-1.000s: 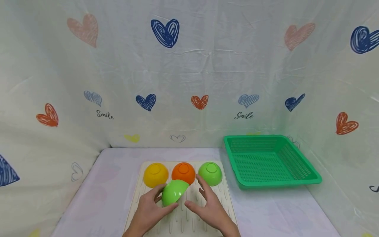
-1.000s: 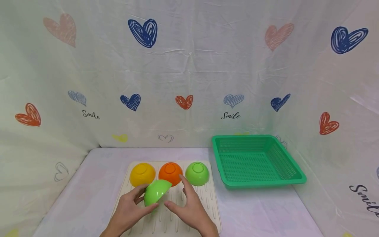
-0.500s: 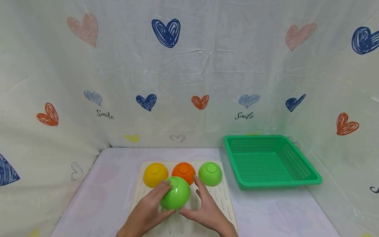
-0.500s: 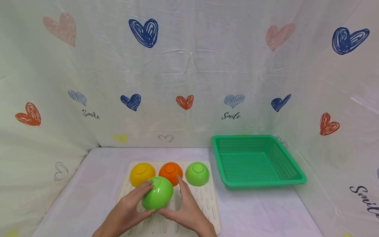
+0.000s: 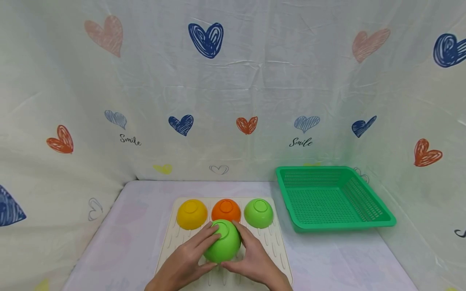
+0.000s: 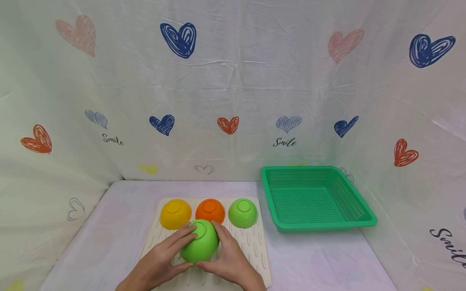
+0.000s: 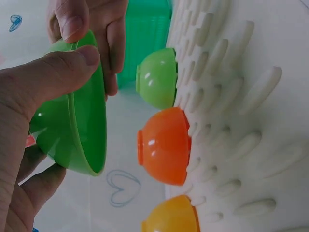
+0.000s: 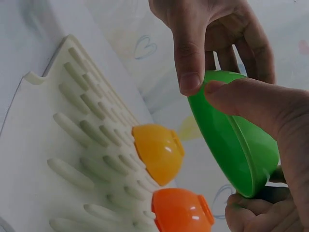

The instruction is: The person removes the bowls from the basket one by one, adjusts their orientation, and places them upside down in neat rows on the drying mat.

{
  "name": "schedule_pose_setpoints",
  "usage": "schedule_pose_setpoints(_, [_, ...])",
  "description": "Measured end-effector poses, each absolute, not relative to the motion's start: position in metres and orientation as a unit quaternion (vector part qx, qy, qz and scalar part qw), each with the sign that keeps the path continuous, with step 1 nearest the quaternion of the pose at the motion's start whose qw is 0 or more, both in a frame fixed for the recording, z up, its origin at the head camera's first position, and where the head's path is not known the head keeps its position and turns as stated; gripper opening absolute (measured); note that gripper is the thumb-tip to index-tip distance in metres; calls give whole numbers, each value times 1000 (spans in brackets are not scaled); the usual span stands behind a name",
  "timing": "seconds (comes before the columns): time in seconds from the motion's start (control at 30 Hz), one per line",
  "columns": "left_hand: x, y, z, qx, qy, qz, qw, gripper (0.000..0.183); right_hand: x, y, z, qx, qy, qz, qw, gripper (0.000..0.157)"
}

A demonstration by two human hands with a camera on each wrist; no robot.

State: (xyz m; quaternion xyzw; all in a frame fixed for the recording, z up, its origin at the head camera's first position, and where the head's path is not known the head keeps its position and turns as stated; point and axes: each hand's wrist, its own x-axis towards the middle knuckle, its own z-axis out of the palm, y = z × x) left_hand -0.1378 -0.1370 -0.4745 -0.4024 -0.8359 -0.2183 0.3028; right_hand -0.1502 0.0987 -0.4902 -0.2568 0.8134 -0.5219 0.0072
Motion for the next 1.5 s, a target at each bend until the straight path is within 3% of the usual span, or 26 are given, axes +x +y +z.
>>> schedule_pose_setpoints(0.27, [-139,-142,-481,-389,-837,-272,271,86,-153,96,-493,-266,794,-546,-1,96])
schedule_pose_setpoints(0.6, [-137,-159,-502,-285,-855,-382,203,115,-155,86,-505,-288,773,-565,30,95])
schedule_pose_setpoints(0.77, [-135,-165,-510,-256,-864,-395,180,115,-158,80,-509,-313,792,-523,35,101])
schedule_pose_setpoints(1.13, [-132,-183,-530,-224,-895,-344,175,115,-172,55,-525,-347,821,-448,59,96])
schedule_pose_setpoints(1.5, [-131,-209,-533,-150,-916,-372,33,113,-167,19,-541,-333,846,-413,57,84])
